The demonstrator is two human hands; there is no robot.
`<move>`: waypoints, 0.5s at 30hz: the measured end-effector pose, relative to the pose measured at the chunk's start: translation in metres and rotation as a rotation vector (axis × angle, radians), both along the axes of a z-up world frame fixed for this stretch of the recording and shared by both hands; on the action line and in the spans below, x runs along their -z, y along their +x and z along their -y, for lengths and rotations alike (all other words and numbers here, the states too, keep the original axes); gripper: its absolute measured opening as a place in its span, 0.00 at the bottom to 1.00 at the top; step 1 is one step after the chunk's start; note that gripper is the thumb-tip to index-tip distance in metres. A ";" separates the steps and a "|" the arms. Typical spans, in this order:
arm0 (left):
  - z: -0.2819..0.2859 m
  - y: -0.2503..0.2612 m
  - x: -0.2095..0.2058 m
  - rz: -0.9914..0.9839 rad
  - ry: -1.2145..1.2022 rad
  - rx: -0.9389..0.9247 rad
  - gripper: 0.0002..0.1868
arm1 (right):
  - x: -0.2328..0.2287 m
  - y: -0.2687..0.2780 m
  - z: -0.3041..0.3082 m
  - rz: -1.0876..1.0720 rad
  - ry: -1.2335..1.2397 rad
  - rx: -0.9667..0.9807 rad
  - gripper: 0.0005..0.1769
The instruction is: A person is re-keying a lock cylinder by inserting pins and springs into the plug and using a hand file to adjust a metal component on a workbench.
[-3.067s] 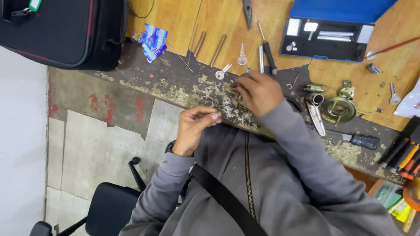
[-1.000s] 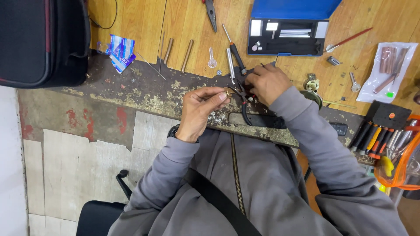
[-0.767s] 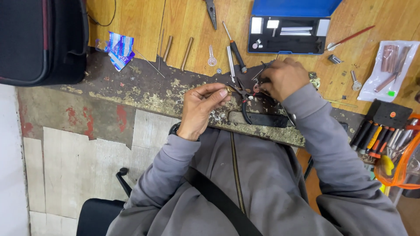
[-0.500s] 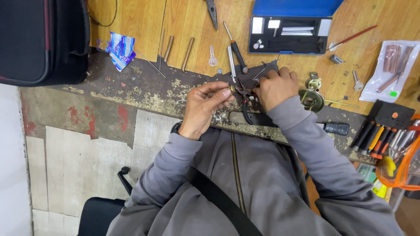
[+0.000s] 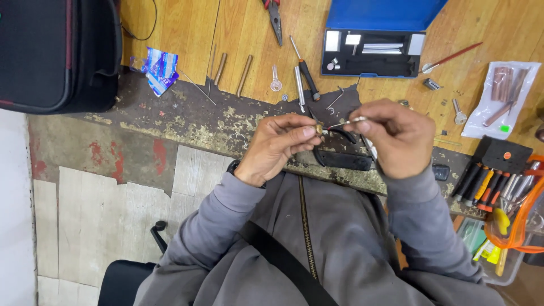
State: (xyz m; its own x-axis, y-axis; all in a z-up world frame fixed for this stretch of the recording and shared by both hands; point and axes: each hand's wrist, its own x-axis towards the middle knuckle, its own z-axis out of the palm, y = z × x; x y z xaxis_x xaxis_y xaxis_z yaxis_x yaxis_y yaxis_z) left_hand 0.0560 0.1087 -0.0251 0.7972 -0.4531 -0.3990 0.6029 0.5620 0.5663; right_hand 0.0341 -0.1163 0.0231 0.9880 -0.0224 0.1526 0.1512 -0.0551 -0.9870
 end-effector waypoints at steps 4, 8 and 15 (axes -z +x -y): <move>0.008 0.004 -0.022 0.021 -0.051 0.045 0.13 | 0.009 -0.017 -0.002 0.035 0.095 0.083 0.07; 0.012 0.005 -0.032 0.050 -0.062 0.084 0.13 | 0.005 -0.022 -0.009 0.064 0.192 0.172 0.07; 0.012 0.004 -0.033 0.020 -0.113 0.104 0.13 | -0.002 -0.028 -0.004 0.108 0.132 0.156 0.06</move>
State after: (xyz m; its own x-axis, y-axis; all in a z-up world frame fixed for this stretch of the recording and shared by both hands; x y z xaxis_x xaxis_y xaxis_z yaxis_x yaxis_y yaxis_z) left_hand 0.0604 0.0972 0.0076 0.7508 -0.5750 -0.3250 0.6504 0.5581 0.5153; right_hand 0.0060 -0.1127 0.0252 0.9491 -0.1999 0.2434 0.2565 0.0420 -0.9656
